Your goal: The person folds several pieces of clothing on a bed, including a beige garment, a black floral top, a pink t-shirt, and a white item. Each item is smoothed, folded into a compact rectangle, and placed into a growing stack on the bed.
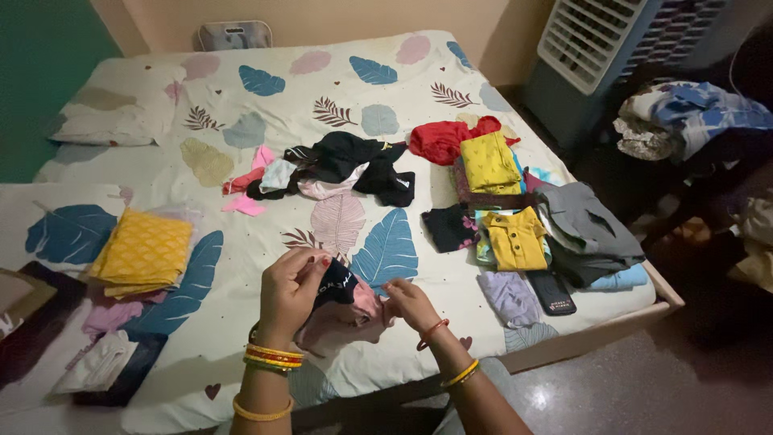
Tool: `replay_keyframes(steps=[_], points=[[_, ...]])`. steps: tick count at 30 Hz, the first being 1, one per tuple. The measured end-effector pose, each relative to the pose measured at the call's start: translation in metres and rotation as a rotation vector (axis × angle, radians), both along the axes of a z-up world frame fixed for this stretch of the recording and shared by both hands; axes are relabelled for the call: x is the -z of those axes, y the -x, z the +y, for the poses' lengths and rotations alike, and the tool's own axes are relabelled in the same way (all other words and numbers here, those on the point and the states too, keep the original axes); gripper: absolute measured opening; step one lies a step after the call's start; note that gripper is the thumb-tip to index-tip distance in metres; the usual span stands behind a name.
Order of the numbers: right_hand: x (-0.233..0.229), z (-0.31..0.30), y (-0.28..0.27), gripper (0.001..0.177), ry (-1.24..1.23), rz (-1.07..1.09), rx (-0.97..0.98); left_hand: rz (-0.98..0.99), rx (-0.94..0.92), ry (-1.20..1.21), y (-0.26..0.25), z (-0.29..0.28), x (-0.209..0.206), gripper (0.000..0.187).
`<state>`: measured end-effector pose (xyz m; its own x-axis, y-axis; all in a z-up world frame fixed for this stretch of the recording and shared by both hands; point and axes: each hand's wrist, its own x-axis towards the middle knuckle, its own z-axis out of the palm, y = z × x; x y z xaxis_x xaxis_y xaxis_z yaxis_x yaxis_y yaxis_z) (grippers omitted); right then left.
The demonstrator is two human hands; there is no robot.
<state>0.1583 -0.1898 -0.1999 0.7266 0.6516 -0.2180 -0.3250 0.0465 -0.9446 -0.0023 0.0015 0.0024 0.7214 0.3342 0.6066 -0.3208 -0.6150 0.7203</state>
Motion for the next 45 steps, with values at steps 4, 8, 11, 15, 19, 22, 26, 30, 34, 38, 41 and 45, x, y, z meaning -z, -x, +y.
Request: replay_keyframes(steps=[4, 8, 11, 15, 19, 22, 26, 30, 34, 38, 41, 45], points=[[-0.003, 0.001, 0.01, 0.025, -0.025, 0.024, -0.036, -0.024, -0.026, 0.003, 0.004, 0.0, 0.001, 0.015], [-0.007, -0.004, 0.014, 0.032, -0.064, -0.021, -0.093, -0.009, -0.117, 0.027, 0.005, 0.004, 0.0, 0.015], [-0.013, -0.01, 0.01, 0.034, -0.089, -0.026, -0.037, -0.045, -0.204, 0.052, 0.009, 0.009, 0.003, 0.016], [-0.021, -0.02, 0.003, 0.036, -0.151, -0.05, -0.004, -0.06, -0.264, 0.064, 0.014, 0.019, 0.012, 0.017], [-0.029, -0.026, 0.0, 0.03, -0.135, -0.124, 0.072, -0.053, -0.315, 0.054, 0.018, 0.028, 0.023, 0.017], [-0.034, -0.027, 0.001, 0.027, -0.072, -0.168, 0.117, -0.072, -0.33, 0.115, 0.019, 0.031, 0.029, 0.016], [-0.039, -0.027, 0.004, 0.023, -0.143, -0.228, 0.121, -0.086, -0.32, 0.112, 0.024, 0.036, 0.032, 0.016], [-0.041, -0.025, 0.005, 0.016, -0.148, -0.218, 0.119, -0.076, -0.305, 0.103, 0.031, 0.041, 0.034, 0.017], [-0.042, -0.027, 0.002, 0.016, -0.065, -0.587, 0.121, -0.085, -0.282, 0.138, 0.033, 0.045, 0.041, 0.019], [-0.045, -0.033, -0.004, 0.012, -0.093, -0.339, 0.045, 0.005, -0.273, 0.218, 0.031, 0.051, 0.053, 0.02], [-0.048, -0.042, -0.008, 0.011, -0.064, -0.449, 0.094, 0.036, -0.22, 0.222, 0.025, 0.055, 0.065, 0.02], [-0.05, -0.046, -0.012, 0.012, 0.028, -0.63, 0.097, -0.01, -0.266, 0.137, 0.022, 0.063, 0.076, 0.02]])
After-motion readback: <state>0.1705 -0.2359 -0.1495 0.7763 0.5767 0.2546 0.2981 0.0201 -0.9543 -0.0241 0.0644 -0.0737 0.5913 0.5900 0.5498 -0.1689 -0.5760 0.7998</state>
